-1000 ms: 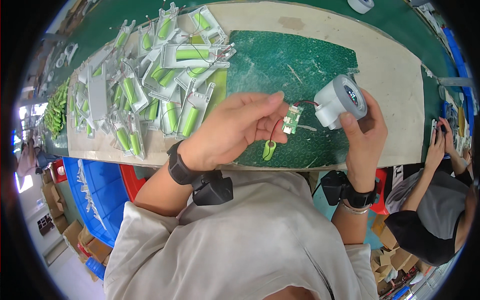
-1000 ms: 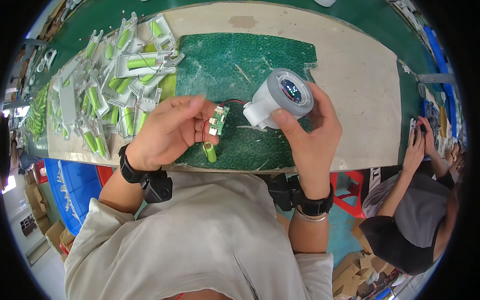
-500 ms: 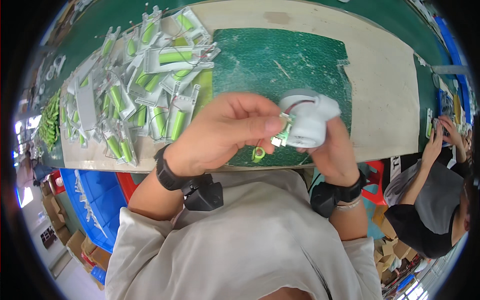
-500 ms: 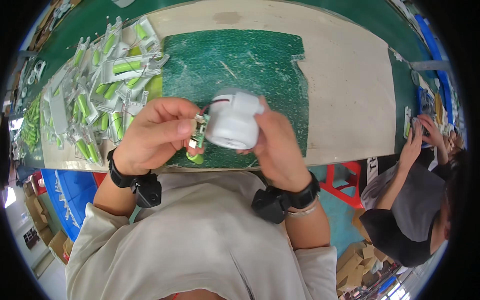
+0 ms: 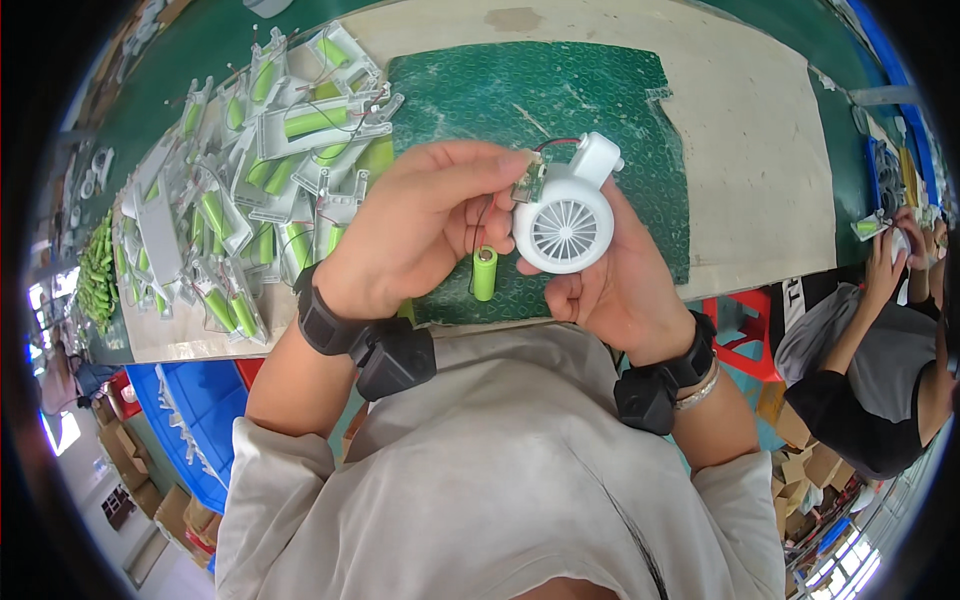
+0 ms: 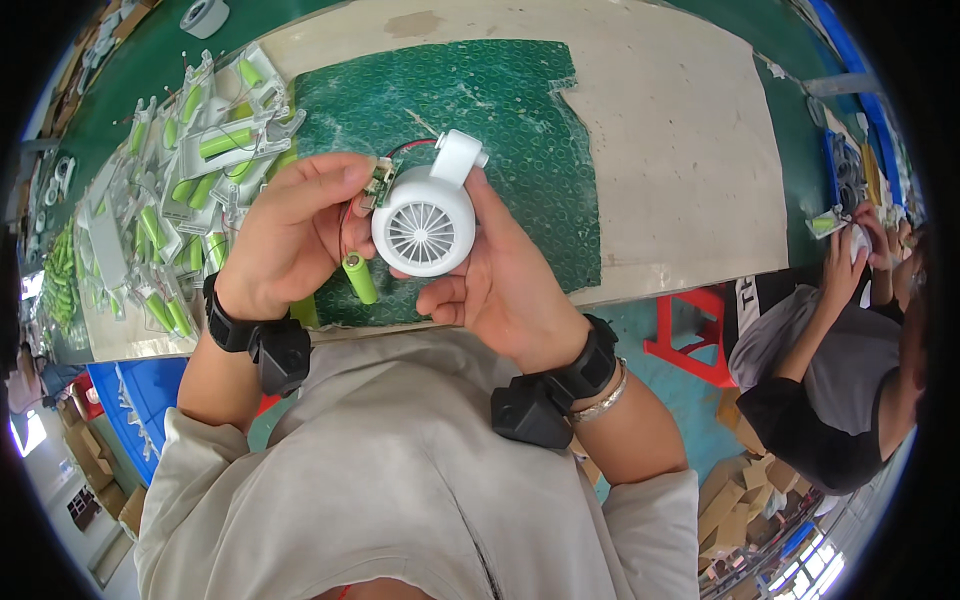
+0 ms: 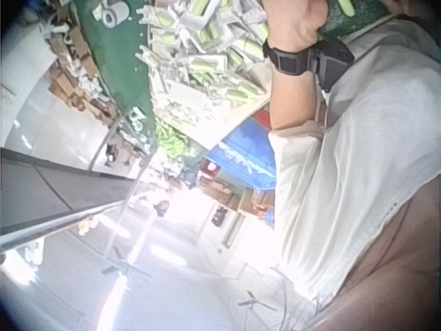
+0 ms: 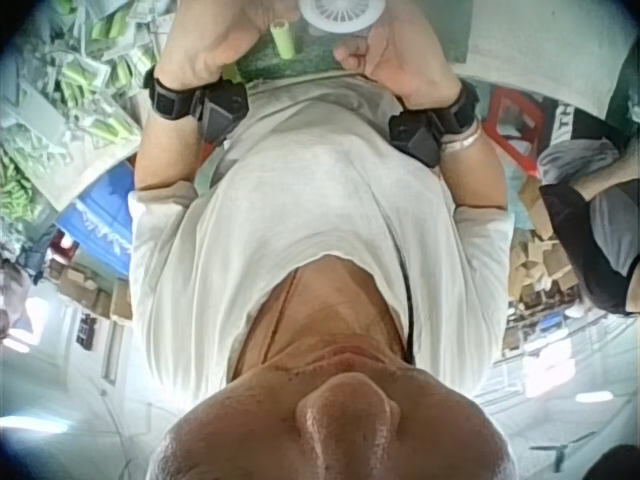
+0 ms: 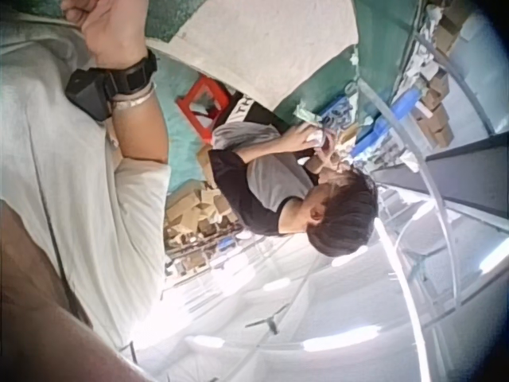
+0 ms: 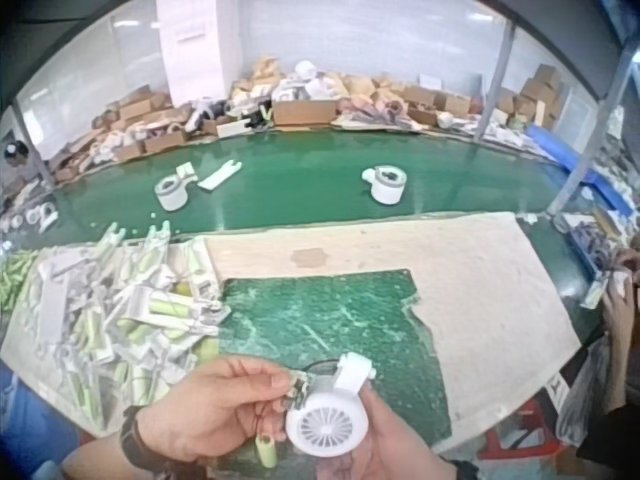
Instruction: Assembling small electronic portable fans by connecting batteries to circuit boards and placing them into plastic housings on a production line.
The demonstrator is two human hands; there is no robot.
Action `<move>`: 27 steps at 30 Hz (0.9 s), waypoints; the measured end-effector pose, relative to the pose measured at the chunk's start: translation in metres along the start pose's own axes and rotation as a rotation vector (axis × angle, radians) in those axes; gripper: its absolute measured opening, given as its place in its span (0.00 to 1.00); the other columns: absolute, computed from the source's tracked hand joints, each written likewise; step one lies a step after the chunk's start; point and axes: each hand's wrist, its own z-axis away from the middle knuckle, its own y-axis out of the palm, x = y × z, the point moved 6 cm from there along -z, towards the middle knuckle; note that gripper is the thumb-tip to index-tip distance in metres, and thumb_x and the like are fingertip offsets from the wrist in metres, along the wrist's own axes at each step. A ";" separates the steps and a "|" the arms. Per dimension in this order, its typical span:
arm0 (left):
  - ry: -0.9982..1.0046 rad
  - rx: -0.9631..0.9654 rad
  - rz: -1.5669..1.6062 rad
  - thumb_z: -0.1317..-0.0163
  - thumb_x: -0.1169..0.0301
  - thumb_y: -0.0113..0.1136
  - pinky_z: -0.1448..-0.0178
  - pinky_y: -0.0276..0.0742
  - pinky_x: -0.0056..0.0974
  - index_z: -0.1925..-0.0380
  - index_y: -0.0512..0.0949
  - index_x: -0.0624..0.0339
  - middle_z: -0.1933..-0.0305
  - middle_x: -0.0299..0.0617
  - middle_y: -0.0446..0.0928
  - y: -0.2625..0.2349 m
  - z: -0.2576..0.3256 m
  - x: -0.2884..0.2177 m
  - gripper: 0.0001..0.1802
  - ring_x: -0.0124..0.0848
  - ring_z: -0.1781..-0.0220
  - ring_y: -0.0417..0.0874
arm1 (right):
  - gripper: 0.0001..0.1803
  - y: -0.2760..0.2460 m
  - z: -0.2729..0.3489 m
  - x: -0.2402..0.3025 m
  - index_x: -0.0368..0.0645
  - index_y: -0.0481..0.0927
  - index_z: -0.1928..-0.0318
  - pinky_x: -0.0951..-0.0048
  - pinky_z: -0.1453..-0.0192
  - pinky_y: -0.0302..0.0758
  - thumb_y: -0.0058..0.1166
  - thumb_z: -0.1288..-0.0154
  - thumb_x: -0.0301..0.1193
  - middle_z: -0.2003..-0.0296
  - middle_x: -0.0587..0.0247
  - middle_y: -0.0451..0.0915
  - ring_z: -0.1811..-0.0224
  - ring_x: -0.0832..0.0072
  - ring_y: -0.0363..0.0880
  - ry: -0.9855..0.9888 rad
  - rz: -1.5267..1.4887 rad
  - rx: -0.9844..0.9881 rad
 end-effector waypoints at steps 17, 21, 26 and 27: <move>0.216 0.043 -0.301 0.42 0.73 0.55 0.65 0.73 0.28 0.63 0.73 0.67 0.66 0.39 0.75 0.006 0.027 -0.014 0.09 0.24 0.68 0.76 | 0.39 0.016 0.052 0.069 0.32 0.65 0.46 0.70 0.45 0.68 0.70 0.59 0.29 0.51 0.55 0.71 0.48 0.70 0.71 -1.111 0.749 -0.165; 0.225 0.187 -0.335 0.43 0.77 0.57 0.63 0.74 0.28 0.64 0.74 0.67 0.66 0.39 0.75 0.011 0.053 -0.018 0.07 0.25 0.67 0.77 | 0.42 0.044 0.089 0.075 0.34 0.67 0.47 0.67 0.47 0.68 0.73 0.67 0.30 0.50 0.46 0.71 0.50 0.60 0.72 -1.363 1.124 -0.208; 0.431 0.623 -0.476 0.47 0.75 0.62 0.65 0.74 0.41 0.71 0.76 0.75 0.69 0.54 0.77 0.055 0.076 -0.038 0.10 0.43 0.69 0.79 | 0.26 0.075 0.151 0.051 0.50 0.66 0.48 0.49 0.44 0.58 0.49 0.45 0.46 0.53 0.51 0.73 0.52 0.62 0.71 -1.921 1.532 -0.273; 0.458 0.692 -0.478 0.47 0.74 0.62 0.63 0.74 0.42 0.68 0.76 0.74 0.67 0.54 0.77 0.058 0.079 -0.038 0.12 0.44 0.66 0.79 | 0.25 0.082 0.160 0.045 0.54 0.63 0.46 0.49 0.42 0.57 0.45 0.43 0.47 0.54 0.54 0.74 0.52 0.63 0.70 -1.950 1.512 -0.314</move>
